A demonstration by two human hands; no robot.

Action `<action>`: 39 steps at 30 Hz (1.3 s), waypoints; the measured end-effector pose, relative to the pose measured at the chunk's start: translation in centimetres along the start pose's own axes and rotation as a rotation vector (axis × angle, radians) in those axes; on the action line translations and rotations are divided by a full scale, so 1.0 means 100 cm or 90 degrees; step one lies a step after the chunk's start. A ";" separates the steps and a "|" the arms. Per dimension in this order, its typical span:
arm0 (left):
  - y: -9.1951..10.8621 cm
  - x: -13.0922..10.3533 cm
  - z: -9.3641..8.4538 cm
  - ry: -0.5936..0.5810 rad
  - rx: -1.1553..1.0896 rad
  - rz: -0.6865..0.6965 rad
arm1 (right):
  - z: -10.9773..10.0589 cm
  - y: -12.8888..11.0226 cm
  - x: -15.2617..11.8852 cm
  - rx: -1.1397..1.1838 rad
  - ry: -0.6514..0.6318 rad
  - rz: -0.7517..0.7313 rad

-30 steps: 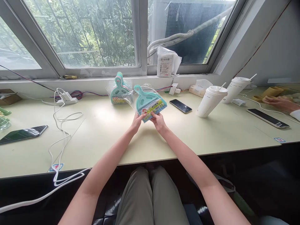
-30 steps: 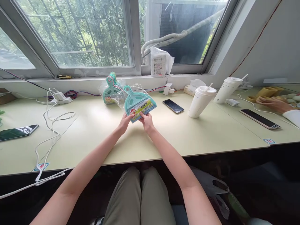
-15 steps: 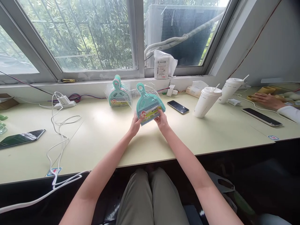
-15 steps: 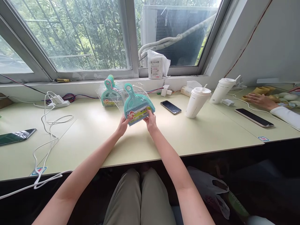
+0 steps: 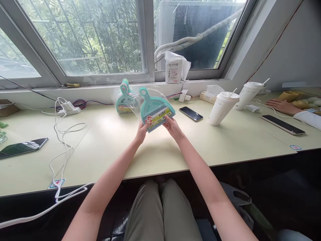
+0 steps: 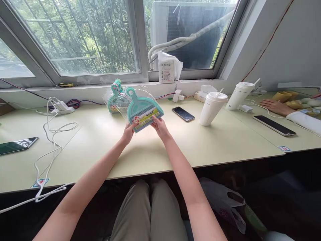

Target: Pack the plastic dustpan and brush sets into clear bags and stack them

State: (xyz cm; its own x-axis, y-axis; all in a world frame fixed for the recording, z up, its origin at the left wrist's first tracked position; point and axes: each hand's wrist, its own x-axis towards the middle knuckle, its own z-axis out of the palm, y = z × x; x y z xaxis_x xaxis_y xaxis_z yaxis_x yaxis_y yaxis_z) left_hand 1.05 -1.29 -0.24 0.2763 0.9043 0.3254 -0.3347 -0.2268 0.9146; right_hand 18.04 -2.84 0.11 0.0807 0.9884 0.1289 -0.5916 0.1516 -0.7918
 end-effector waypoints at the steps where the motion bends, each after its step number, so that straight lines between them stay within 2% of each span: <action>1: 0.004 -0.001 -0.001 -0.016 0.013 -0.012 | 0.000 0.001 0.000 -0.011 -0.005 -0.004; 7: 0.011 -0.013 0.000 -0.215 0.137 -0.159 | -0.005 -0.001 -0.002 0.002 0.101 -0.055; 10: 0.011 -0.014 0.003 -0.272 0.112 -0.157 | -0.003 -0.004 -0.004 0.019 0.116 -0.073; 12: 0.012 -0.011 0.003 -0.225 0.052 -0.107 | -0.001 -0.005 -0.005 0.015 0.110 -0.069; 15: 0.013 -0.006 0.002 -0.096 -0.021 -0.029 | 0.003 -0.003 -0.006 -0.004 0.094 -0.040; 16: 0.013 -0.005 0.000 -0.068 -0.024 -0.023 | 0.003 -0.002 -0.007 -0.011 0.091 -0.030; 18: 0.012 -0.006 -0.002 -0.058 -0.005 -0.041 | 0.004 -0.001 -0.007 -0.019 0.087 -0.023; 20: 0.010 -0.009 -0.002 -0.098 0.019 -0.086 | 0.003 -0.002 -0.008 -0.021 0.090 -0.039; 24: 0.006 -0.017 0.005 -0.278 0.020 -0.186 | 0.002 -0.007 -0.010 -0.005 0.100 -0.119; 25: 0.005 -0.018 0.008 -0.301 0.013 -0.192 | 0.002 -0.008 -0.010 0.003 0.099 -0.132; 27: 0.003 -0.016 0.013 -0.267 -0.006 -0.159 | 0.002 -0.008 -0.009 0.018 0.095 -0.135; 30: 0.003 -0.010 0.016 -0.123 -0.045 -0.051 | 0.003 -0.006 -0.007 0.021 0.091 -0.101; 32: 0.003 -0.007 0.013 -0.062 -0.050 -0.022 | 0.002 -0.004 -0.006 0.011 0.078 -0.064; 35: 0.003 -0.004 0.005 -0.032 -0.023 -0.054 | 0.000 -0.003 -0.004 -0.010 0.049 -0.021; 39: 0.004 -0.004 -0.001 -0.041 0.010 -0.068 | -0.006 -0.008 -0.003 -0.034 0.010 -0.001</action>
State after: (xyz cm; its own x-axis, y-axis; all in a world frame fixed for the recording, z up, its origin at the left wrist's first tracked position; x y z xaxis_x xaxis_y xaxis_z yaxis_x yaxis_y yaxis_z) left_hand 0.73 -1.69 0.03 0.3668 0.8988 0.2399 -0.2856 -0.1366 0.9486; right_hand 19.00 -3.23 0.37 0.0941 0.9882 0.1206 -0.5481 0.1526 -0.8223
